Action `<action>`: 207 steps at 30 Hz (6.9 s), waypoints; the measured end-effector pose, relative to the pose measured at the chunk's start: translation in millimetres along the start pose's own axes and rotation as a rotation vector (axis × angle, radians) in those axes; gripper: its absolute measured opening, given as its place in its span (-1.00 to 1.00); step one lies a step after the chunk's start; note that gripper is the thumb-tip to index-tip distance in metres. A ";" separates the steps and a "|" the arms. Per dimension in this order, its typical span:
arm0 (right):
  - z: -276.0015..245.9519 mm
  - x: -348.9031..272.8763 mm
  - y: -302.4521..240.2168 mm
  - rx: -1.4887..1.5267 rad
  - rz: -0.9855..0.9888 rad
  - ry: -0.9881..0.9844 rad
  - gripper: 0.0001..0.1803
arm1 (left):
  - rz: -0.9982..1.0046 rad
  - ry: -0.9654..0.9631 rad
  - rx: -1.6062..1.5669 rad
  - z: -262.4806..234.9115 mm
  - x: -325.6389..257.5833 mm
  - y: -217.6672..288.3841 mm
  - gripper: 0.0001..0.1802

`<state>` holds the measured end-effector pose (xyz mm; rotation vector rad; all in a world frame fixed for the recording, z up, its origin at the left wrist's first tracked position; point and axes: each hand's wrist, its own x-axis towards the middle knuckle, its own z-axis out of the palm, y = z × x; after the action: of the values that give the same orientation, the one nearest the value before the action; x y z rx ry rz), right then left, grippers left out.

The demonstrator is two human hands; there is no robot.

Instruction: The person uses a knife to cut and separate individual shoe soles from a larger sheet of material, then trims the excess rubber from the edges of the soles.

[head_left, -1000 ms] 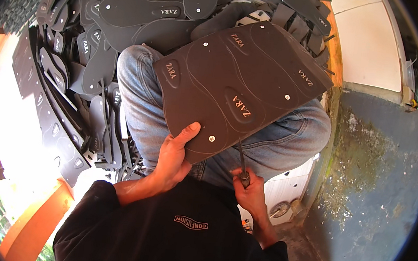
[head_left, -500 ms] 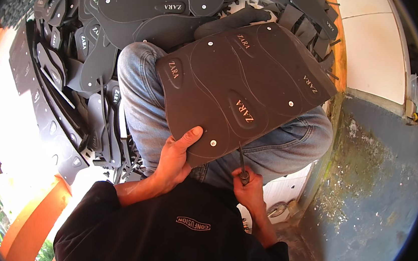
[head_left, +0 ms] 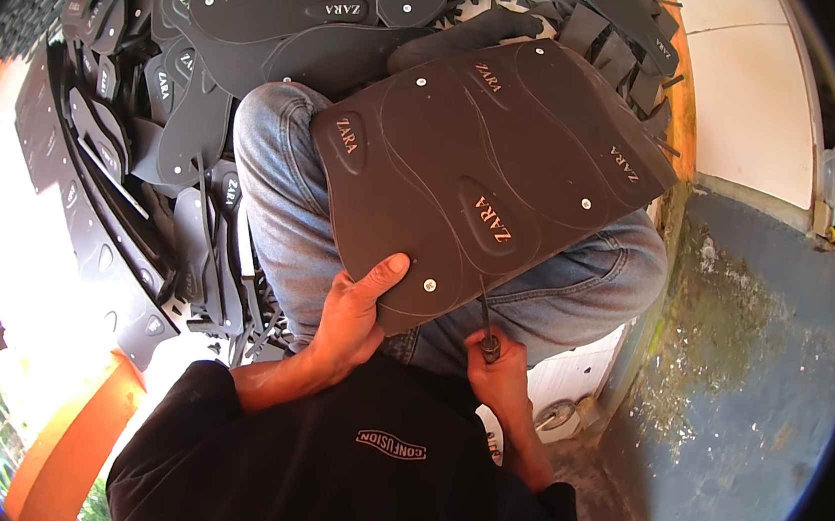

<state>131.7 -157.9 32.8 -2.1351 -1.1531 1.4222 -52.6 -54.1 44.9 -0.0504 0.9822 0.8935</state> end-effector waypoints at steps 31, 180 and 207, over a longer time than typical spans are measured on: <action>9.7 36.4 -21.4 -0.161 0.027 -0.009 -0.89 | 0.015 -0.003 0.021 -17.3 6.7 -8.9 -0.79; -26.3 140.7 -120.4 0.450 -0.138 -0.326 -0.76 | -0.026 -0.263 0.750 21.5 47.5 90.8 -0.64; -28.7 30.9 -18.3 -0.229 -0.102 0.446 -0.63 | 0.011 -0.154 0.058 43.8 44.2 -41.6 -0.76</action>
<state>154.3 -118.3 38.5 -2.3422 -1.2645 0.7416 16.7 -35.3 23.7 0.0724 0.8643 0.8649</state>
